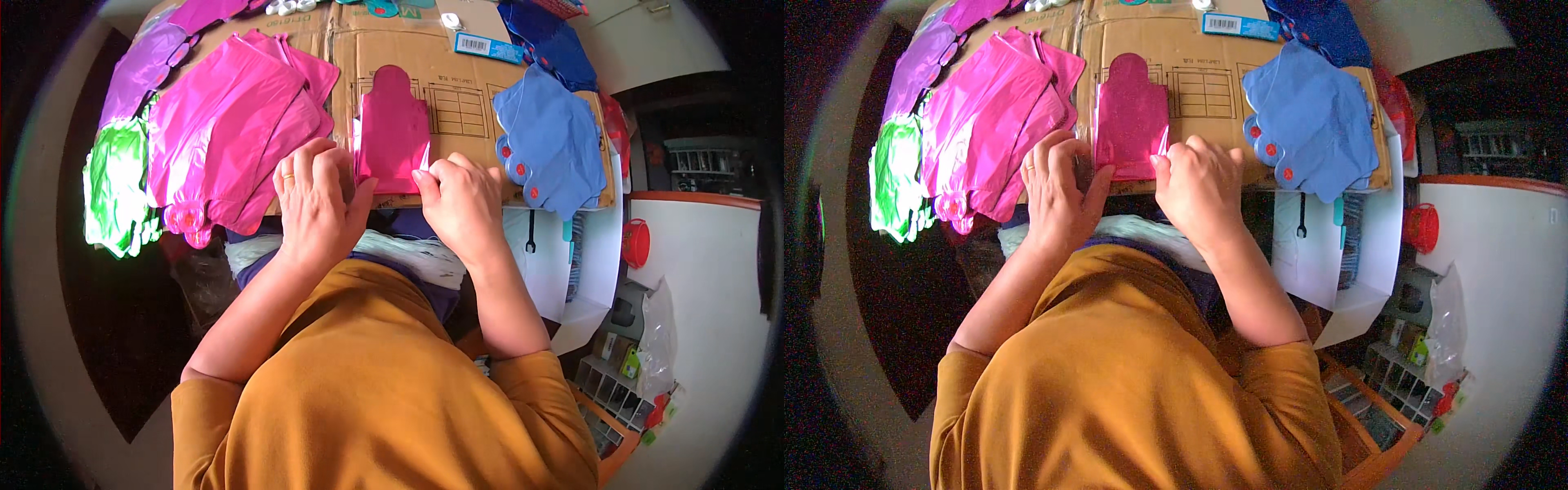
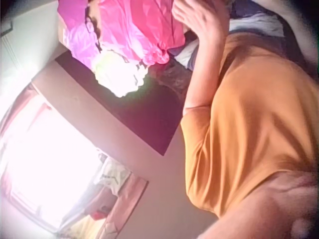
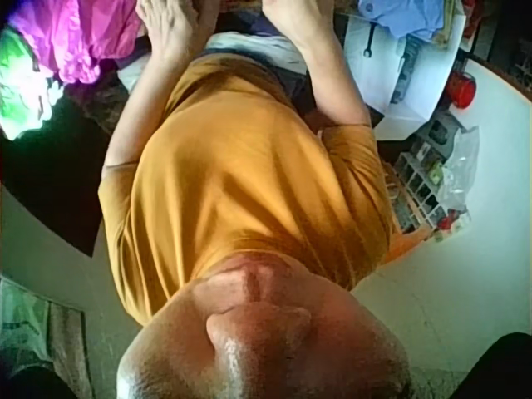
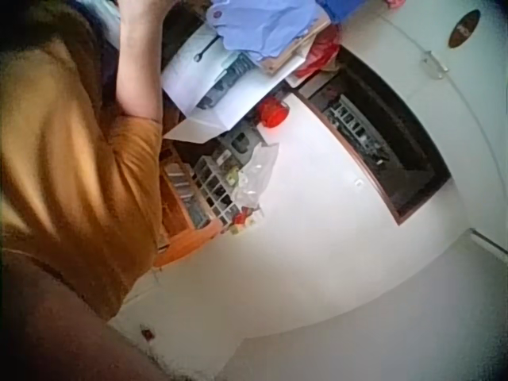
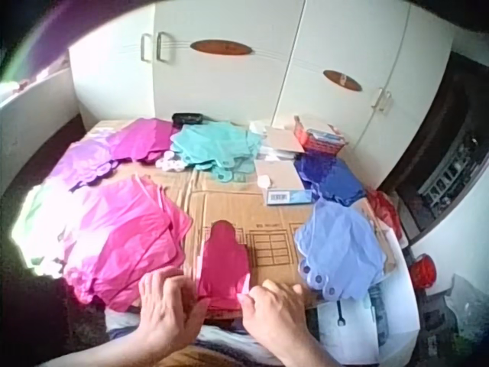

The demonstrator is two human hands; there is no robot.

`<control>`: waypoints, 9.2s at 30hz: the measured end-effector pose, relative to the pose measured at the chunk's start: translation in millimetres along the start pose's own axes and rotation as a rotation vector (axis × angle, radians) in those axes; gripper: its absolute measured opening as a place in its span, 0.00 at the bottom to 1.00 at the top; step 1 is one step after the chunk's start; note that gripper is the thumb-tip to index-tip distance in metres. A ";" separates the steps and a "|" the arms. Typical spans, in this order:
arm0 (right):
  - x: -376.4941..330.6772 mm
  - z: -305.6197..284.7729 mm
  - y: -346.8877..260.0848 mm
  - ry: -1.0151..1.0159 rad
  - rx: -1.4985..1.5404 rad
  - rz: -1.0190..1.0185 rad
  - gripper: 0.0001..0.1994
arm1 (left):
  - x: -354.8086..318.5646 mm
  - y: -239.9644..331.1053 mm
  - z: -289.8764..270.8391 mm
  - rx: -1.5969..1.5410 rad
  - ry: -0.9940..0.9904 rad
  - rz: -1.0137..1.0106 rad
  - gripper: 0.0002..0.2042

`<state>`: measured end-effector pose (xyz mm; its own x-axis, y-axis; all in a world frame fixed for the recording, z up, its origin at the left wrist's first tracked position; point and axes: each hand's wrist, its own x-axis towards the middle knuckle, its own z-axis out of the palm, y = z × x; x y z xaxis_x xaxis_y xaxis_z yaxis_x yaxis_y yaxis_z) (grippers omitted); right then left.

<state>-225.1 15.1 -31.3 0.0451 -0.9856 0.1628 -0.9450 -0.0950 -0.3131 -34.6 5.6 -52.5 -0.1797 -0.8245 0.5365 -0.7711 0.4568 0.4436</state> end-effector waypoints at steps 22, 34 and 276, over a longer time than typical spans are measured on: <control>12.1 -12.3 12.9 0.054 -0.148 -0.299 0.39 | -6.7 0.5 7.0 0.095 -0.498 0.343 0.43; 26.6 -2.1 47.4 -0.164 -0.188 -0.497 0.37 | 11.5 -9.6 -11.2 0.077 -0.536 0.386 0.40; 6.8 -24.9 16.0 -0.462 1.449 0.238 0.10 | -4.7 8.7 -2.5 -1.470 -0.276 -0.748 0.12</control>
<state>-248.0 10.4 -11.8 0.2956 -0.9271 -0.2305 0.1586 0.2856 -0.9451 -39.0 14.2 -49.3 -0.2794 -0.9479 -0.1531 0.4312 -0.2664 0.8620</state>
